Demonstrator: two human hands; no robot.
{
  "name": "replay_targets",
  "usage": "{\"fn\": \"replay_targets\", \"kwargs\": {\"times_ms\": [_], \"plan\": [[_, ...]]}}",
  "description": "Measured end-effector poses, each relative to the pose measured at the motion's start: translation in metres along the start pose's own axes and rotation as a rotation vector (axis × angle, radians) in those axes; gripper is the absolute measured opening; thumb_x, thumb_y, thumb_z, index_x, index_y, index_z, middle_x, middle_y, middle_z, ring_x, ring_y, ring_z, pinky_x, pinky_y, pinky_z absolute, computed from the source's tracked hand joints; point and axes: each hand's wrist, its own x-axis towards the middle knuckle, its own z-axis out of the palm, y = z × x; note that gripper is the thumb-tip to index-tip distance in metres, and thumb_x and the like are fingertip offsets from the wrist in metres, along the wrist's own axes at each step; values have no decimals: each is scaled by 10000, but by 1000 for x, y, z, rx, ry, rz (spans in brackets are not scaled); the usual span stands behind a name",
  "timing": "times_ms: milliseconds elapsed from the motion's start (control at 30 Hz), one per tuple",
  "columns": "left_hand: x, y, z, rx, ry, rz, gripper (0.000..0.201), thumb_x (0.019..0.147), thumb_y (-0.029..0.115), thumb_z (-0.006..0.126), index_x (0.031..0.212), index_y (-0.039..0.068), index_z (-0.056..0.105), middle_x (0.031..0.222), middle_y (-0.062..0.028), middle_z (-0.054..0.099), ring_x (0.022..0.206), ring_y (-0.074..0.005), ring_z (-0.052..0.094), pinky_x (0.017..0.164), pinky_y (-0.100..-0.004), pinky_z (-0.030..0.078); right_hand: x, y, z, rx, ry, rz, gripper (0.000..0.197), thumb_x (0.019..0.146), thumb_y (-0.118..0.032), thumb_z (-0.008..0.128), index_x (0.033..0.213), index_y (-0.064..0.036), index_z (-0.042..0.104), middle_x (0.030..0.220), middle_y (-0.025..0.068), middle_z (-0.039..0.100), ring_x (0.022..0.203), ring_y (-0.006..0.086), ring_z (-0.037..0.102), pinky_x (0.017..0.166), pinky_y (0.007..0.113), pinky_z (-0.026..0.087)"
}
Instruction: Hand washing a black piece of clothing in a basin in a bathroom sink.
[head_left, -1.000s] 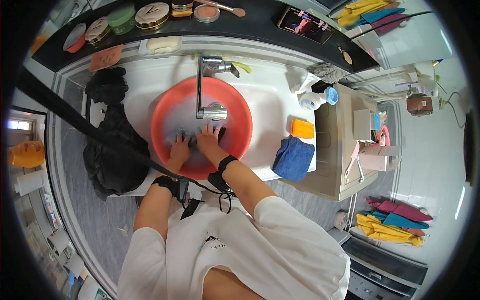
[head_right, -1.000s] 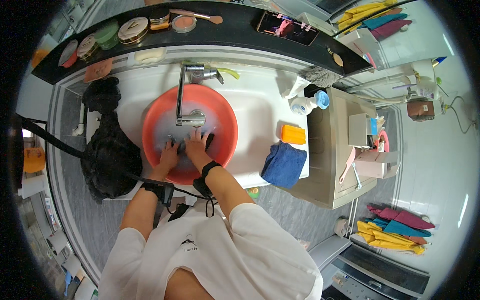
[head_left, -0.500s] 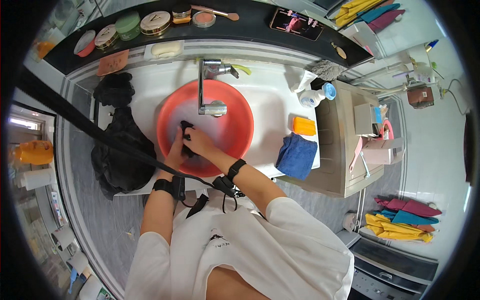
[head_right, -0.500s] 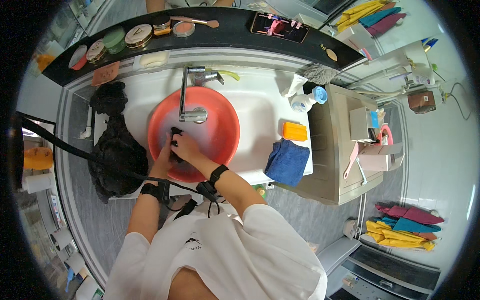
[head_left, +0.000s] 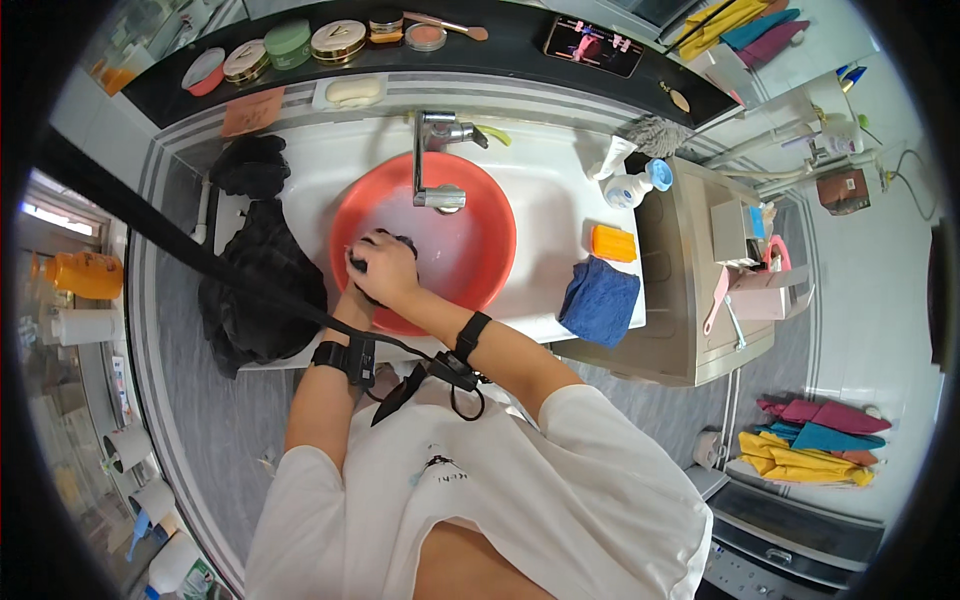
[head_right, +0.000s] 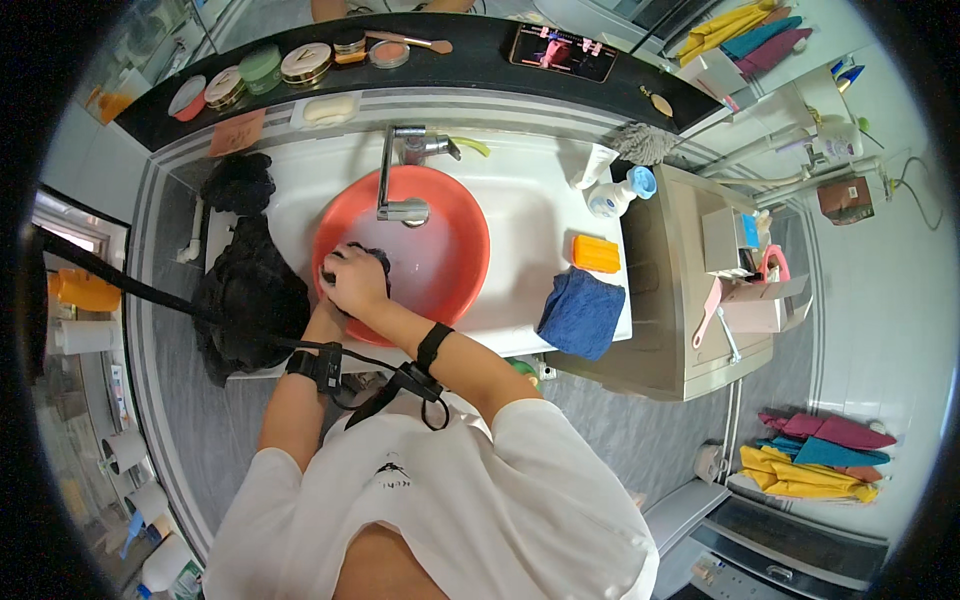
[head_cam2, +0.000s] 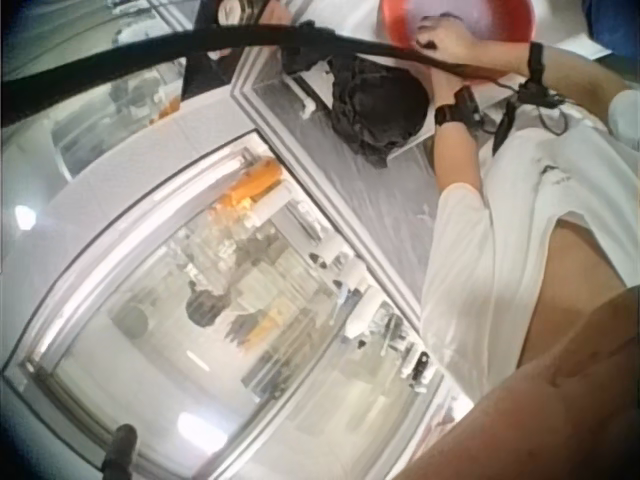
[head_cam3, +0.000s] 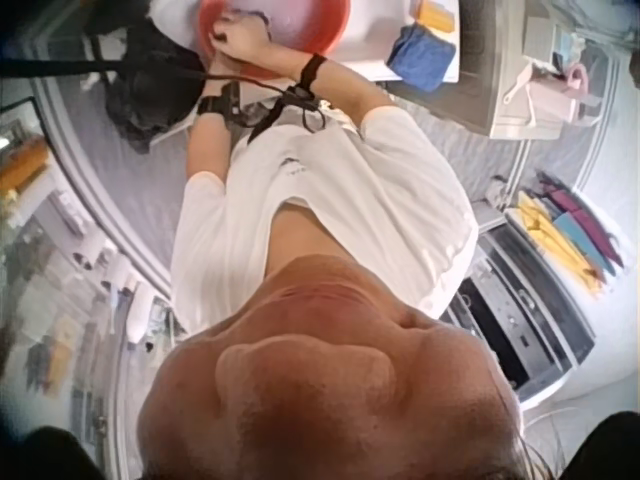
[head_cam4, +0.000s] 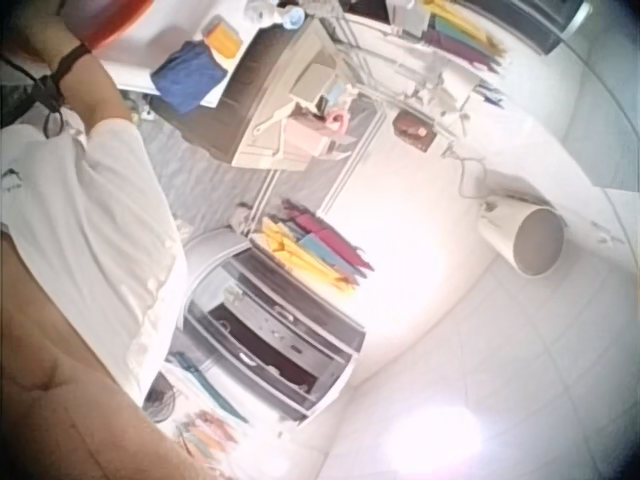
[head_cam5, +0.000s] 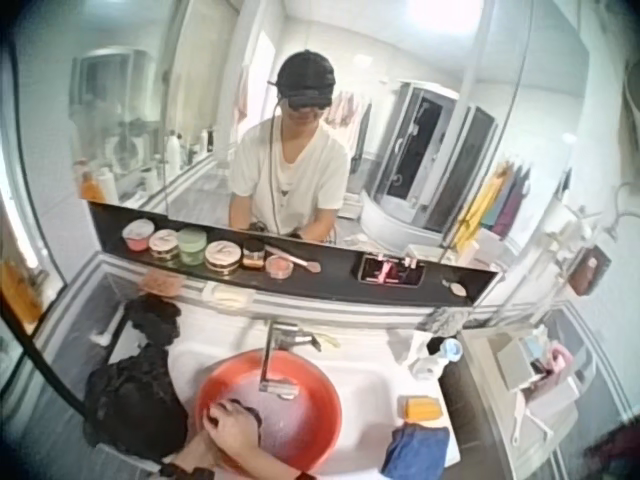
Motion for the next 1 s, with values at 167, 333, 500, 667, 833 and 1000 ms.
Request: {"fn": "replay_targets", "kwargs": {"times_ms": [167,333,500,667,833,1000], "plan": [[-2,-4,12,0,113,-2,397,938,417,440,1114,86,572,1004,-96,642,895,-239,636,792,-385,530,-2,9,6,-1,89,71,142,693,-188,666,688,-64,596,772,133,593,706,326,596,638,430,493],[-9,-11,30,26,241,-1,384,938,399,448,1105,79,578,994,-100,646,879,-242,642,781,-386,535,-15,51,8,-59,-22,360,201,763,-247,620,803,-50,637,881,159,619,778,360,608,723,434,493],[-12,0,30,319,134,150,432,888,417,551,1105,46,596,991,-96,649,865,-205,638,765,-338,519,-23,87,-7,-259,-124,361,205,778,-277,621,820,-77,634,875,127,614,817,339,601,720,422,495],[1,6,6,986,206,402,439,813,318,673,1127,23,587,1006,-139,629,983,-224,598,827,-321,464,-36,125,-2,-215,-90,460,270,795,-318,642,924,-82,614,1034,143,576,975,343,554,799,444,470],[5,-19,-5,1864,259,437,733,732,223,698,1378,207,351,1432,-181,265,1221,-391,421,963,-455,416,-53,125,6,-456,-464,637,707,758,-433,688,1341,-202,362,1425,202,222,1306,452,213,942,650,291],[22,-34,0,2224,300,500,671,735,236,683,1348,230,411,1448,-166,246,1291,-401,318,971,-531,385,-56,143,31,-514,-658,632,765,721,-396,708,1378,-231,352,1478,207,141,1371,459,47,998,704,161]]}}
